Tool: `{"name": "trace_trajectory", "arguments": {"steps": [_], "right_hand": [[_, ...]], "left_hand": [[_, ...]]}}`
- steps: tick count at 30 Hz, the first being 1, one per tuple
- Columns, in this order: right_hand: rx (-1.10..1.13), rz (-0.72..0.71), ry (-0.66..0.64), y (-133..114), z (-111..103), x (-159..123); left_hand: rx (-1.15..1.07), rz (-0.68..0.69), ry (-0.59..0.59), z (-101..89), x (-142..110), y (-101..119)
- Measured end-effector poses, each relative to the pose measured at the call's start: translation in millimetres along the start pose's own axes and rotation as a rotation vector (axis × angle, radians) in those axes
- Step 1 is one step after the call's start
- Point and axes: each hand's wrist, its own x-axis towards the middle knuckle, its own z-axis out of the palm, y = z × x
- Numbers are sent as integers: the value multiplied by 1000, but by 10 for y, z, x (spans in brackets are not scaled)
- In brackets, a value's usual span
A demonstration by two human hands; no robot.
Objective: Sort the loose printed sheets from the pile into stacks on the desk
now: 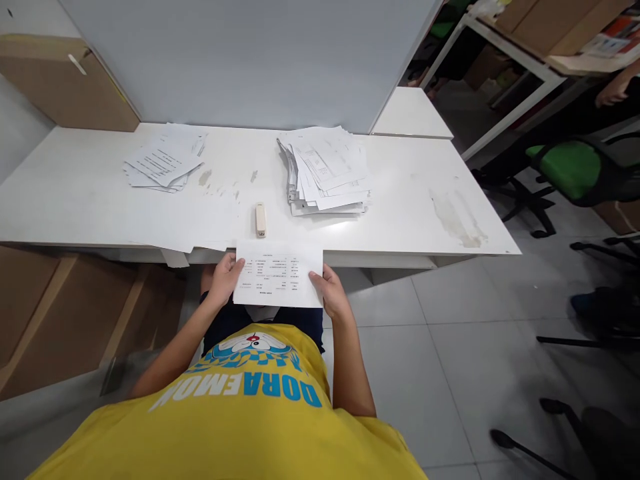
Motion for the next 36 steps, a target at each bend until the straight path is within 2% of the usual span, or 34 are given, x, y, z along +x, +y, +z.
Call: {"name": "trace_trajectory", "arguments": {"steps": [8, 15, 18, 21, 23, 25, 29, 36], "right_hand": [[-153, -17, 72, -170, -239, 244], [-250, -25, 62, -366, -353, 393], [-266, -39, 84, -353, -380, 465], [-253, -44, 84, -300, -431, 545], [-243, -53, 85, -262, -468, 592], [-249, -58, 96, -237, -492, 626], [-290, -62, 119, -238, -475, 640], [-288, -74, 138, -280, -406, 643]], "left_hand": [[10, -34, 122, 242, 131, -30], [4, 9, 53, 278, 132, 94], [192, 145, 125, 231, 89, 144], [515, 413, 187, 172, 122, 187], [669, 582, 141, 148, 220, 222], [759, 680, 40, 139, 359, 255], [844, 726, -138, 144, 594, 258], [897, 807, -154, 106, 701, 113]]}}
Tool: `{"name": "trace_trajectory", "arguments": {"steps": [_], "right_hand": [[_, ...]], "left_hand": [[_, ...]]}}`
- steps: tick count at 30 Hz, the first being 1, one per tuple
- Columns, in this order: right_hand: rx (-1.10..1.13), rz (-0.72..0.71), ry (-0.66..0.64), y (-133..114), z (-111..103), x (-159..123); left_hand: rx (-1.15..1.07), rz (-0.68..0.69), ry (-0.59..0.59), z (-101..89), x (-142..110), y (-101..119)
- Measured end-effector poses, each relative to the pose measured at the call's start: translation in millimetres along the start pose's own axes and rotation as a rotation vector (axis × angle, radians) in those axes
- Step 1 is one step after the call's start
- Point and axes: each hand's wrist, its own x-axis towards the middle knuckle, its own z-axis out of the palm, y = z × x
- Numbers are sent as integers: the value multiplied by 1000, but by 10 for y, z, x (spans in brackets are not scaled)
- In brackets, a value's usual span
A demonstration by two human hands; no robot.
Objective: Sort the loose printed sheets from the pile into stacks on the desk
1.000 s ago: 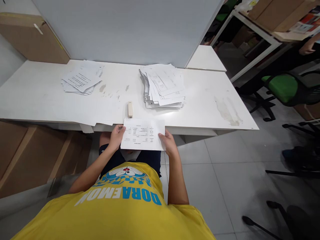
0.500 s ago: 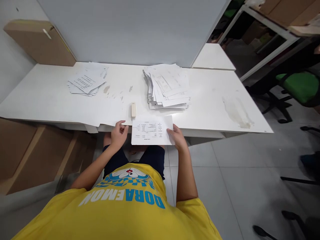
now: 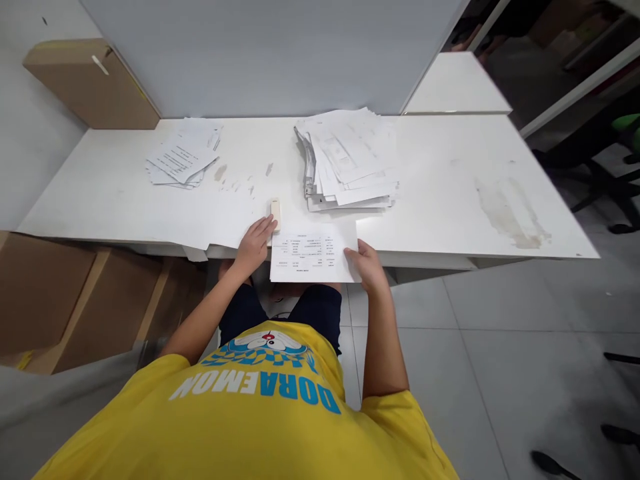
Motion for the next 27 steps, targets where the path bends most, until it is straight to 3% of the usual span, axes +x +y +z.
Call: {"name": "trace_trajectory", "arguments": {"steps": [8, 20, 24, 27], "right_hand": [[14, -2, -13, -167, 57, 3], [-81, -97, -30, -544, 98, -72], [-122, -99, -23, -546, -71, -159], [-112, -188, 57, -512, -289, -181]], "left_hand": [[64, 53, 15, 23, -21, -83], [-7, -3, 40, 22, -17, -52], [-35, -25, 69, 15, -26, -31], [-35, -42, 68, 2, -27, -11]]}}
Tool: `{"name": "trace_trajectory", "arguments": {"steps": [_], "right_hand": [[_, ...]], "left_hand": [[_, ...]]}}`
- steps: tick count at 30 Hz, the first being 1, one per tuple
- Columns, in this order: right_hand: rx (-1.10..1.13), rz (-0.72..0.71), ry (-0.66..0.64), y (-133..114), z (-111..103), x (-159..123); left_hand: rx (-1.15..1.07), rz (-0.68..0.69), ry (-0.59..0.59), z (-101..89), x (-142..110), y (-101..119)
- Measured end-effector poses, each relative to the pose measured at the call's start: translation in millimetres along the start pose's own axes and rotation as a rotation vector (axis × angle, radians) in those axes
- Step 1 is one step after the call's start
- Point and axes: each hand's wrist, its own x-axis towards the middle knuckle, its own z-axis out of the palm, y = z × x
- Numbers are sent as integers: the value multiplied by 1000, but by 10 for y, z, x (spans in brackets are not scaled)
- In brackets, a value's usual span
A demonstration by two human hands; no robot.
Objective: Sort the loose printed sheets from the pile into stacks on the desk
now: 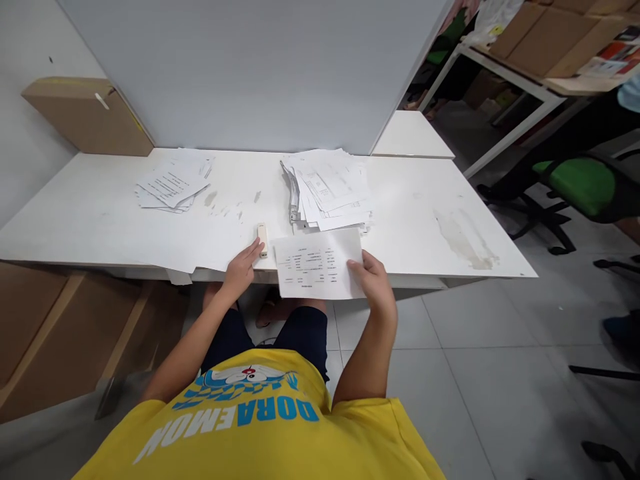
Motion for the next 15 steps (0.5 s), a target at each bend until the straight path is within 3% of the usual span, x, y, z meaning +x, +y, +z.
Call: {"name": "trace_trajectory", "arguments": {"steps": [4, 8, 12, 15], "right_hand": [[26, -265, 226, 13, -103, 197], [123, -501, 425, -49, 95, 788], [221, -345, 420, -42, 332, 1461], [222, -207, 458, -5, 436, 1763]], "left_hand": [[22, -18, -16, -15, 15, 36], [39, -33, -26, -4, 35, 57], [82, -29, -41, 13, 40, 51], [139, -23, -50, 11, 32, 46]]}}
